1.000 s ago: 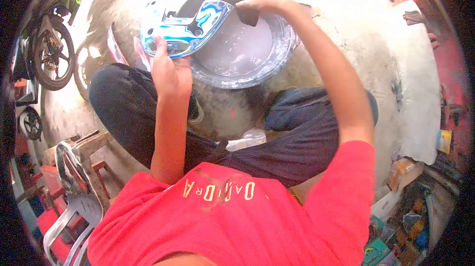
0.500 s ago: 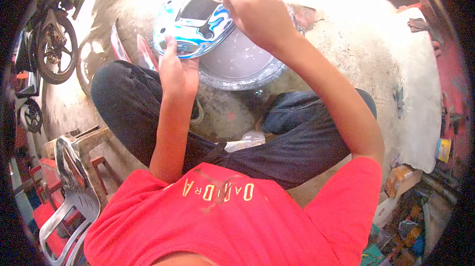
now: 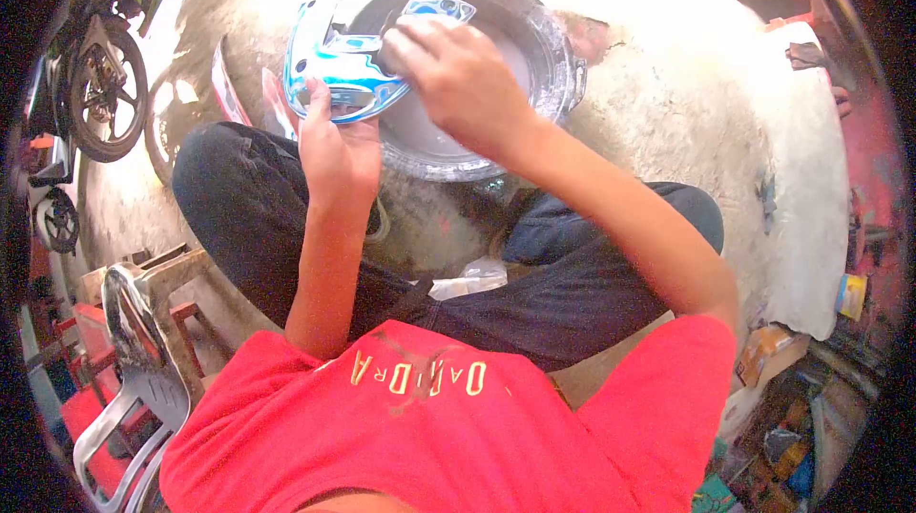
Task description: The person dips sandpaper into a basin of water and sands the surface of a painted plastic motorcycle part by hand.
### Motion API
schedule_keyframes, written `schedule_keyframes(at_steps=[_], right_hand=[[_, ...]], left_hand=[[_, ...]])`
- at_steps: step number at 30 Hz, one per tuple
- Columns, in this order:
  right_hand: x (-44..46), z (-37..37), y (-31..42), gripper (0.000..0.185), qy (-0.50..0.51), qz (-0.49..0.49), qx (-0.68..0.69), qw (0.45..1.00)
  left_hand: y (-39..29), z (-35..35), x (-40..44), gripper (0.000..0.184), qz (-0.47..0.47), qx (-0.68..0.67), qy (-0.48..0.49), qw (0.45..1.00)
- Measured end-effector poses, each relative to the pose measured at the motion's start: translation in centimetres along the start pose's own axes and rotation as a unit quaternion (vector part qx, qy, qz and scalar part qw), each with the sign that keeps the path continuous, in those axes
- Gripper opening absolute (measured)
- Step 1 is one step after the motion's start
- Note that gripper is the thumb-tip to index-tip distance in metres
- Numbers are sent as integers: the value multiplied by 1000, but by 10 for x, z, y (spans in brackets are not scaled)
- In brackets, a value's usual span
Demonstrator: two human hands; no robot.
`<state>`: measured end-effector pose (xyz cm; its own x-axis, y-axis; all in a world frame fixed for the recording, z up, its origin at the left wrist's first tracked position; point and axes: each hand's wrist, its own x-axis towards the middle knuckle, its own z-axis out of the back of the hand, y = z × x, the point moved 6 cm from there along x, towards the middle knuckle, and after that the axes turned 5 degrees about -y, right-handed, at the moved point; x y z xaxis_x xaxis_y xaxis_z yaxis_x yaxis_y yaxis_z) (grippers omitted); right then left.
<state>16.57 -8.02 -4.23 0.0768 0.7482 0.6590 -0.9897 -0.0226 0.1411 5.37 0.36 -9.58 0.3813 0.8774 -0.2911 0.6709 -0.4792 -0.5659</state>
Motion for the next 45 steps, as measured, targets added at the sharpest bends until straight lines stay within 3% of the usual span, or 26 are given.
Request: schedule_keyframes(at_steps=[4,6,8,10,14,16,18,20,24,26,28,32,36,38,40,42,44,45], right_hand=[[-5,5,25,43,36,39,60,997],[-8,-4,-6,41,31,27,24,999],[-5,-1,-39,38,19,-85,44,995],[-4,1,-36,38,14,-99,53,994],[-7,4,29,45,63,23,98,993],[-5,2,17,42,50,34,91,994],[-4,-3,-18,38,37,-7,52,998],[0,0,-46,34,30,-130,88,987],[-3,6,20,38,26,11,98,995],[-8,7,38,44,54,27,107,992],[-6,3,12,43,47,32,75,996],[-5,1,-41,37,42,-110,60,991],[-9,3,32,44,60,42,77,994],[-10,3,33,45,73,50,100,991],[-4,2,-3,38,11,48,66,997],[0,5,-41,35,20,-102,82,991],[-2,7,-33,38,30,-84,54,995],[-4,4,-16,37,25,-28,60,997]], left_hand=[[-9,-1,0,34,3,-7,8,1000],[-9,2,3,34,8,-11,19,1000],[-10,1,1,33,8,-9,16,1000],[-13,-3,-4,33,3,2,1,1000],[-11,1,1,33,16,10,20,1000],[-12,2,0,33,17,13,13,1000],[-12,0,-2,33,20,14,19,1000],[-12,-2,-5,33,25,13,24,999],[-10,-1,-4,33,19,20,33,999],[-8,3,2,33,24,21,42,999],[-5,5,5,33,44,11,51,998],[-12,-5,-7,34,20,25,10,999],[-10,2,-1,36,28,32,53,998],[-7,9,6,37,46,24,70,996],[-9,5,3,35,41,23,52,998],[-12,1,-1,34,30,23,35,999],[-13,-3,-4,32,17,24,22,999],[-13,-2,-3,32,17,29,21,999]])
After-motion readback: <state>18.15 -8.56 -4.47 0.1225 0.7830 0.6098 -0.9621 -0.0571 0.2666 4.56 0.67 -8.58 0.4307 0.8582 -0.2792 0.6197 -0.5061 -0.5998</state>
